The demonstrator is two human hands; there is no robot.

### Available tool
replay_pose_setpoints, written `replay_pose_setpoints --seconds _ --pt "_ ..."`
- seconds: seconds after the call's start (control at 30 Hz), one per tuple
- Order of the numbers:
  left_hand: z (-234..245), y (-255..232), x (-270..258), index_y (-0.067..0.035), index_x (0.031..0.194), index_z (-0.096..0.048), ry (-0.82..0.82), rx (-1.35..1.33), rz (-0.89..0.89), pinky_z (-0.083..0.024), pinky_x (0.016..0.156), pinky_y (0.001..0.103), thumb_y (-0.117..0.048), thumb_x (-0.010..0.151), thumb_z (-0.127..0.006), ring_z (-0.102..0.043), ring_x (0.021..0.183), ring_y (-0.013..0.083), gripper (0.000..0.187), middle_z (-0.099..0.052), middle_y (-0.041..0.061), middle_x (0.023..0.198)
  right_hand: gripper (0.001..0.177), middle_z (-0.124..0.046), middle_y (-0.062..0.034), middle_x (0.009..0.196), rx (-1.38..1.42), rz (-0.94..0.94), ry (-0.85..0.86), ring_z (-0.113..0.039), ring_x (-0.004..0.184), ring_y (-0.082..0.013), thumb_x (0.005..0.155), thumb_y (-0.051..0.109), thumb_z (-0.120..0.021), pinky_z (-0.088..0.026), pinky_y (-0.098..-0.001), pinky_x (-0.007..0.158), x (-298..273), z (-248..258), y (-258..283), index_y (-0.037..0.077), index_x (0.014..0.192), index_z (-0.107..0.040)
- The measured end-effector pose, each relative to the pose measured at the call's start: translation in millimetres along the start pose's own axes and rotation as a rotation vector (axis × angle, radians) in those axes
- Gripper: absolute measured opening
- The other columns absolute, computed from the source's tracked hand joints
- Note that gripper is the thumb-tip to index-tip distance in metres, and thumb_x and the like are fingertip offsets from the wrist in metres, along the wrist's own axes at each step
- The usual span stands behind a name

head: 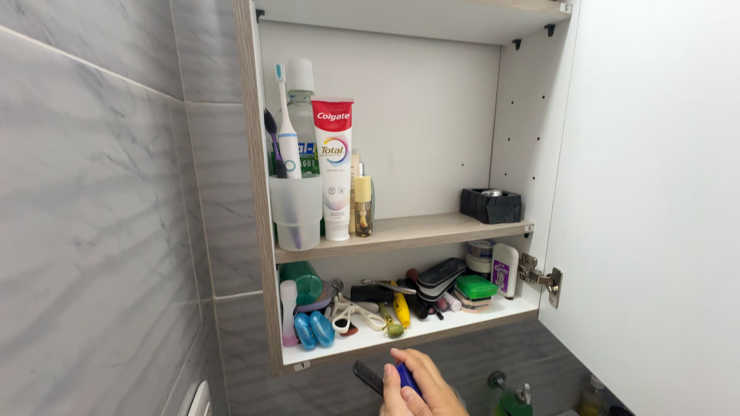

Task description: The person cleans the inside of a bathroom cabinet with a spray and cloth, then places various toiletries and personal care items onto the shelves. Items handled include mouthwash, an electric toothbrush, toothpaste, lotions, a small black box, a comb, and a pink plastic object.

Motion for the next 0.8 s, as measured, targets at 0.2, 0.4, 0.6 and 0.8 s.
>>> replay_pose_setpoints --seconds 0.2,0.4,0.6,0.8 --pt "-10 -6 8 0.008 0.113 -0.068 -0.049 -0.007 -0.014 -0.059 0.075 0.040 -0.051 0.097 -0.050 -0.072 0.086 0.0276 0.063 -0.074 0.019 0.099 0.050 -0.067 -0.0079 0.124 0.019 -0.345 -0.341 -0.071 0.111 -0.0185 0.092 0.041 -0.062 -0.054 -0.0297 0.098 -1 -23 -34 0.015 0.133 -0.070" --pt "-14 -8 11 0.006 0.111 -0.066 -0.066 0.029 -0.033 -0.060 0.069 0.040 -0.052 0.099 -0.048 -0.070 0.080 0.0268 0.062 -0.071 0.017 0.093 0.073 -0.049 -0.0203 0.138 0.041 -0.071 0.027 -0.055 0.131 -0.0307 0.091 0.041 -0.072 -0.040 -0.0385 0.110 11 -13 -66 0.009 0.153 -0.049" --pt "25 -5 15 0.005 0.109 -0.063 -0.114 0.114 -0.026 -0.060 0.062 0.040 -0.052 0.100 -0.045 -0.068 0.073 0.0259 0.061 -0.068 0.016 0.088 0.083 -0.049 -0.0193 0.149 0.264 -0.218 0.160 -0.051 0.137 -0.0305 0.085 0.036 -0.081 -0.038 -0.0438 0.114 -4 -5 -36 0.013 0.155 -0.044" --pt "38 -17 -3 0.004 0.107 -0.060 -0.079 0.278 -0.037 -0.060 0.056 0.041 -0.053 0.101 -0.043 -0.066 0.066 0.0250 0.060 -0.066 0.015 0.082 0.068 -0.069 -0.0243 0.126 0.924 -0.623 -0.107 -0.069 0.106 -0.0318 0.084 0.024 -0.077 -0.057 -0.0432 0.091 2 21 -9 0.009 0.145 -0.051"
Point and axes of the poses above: each hand's wrist, its own x-axis towards the middle knuckle, its own z-axis out of the back of the hand, y = z × x, the point moved 7 cm from there along x, towards the middle knuckle
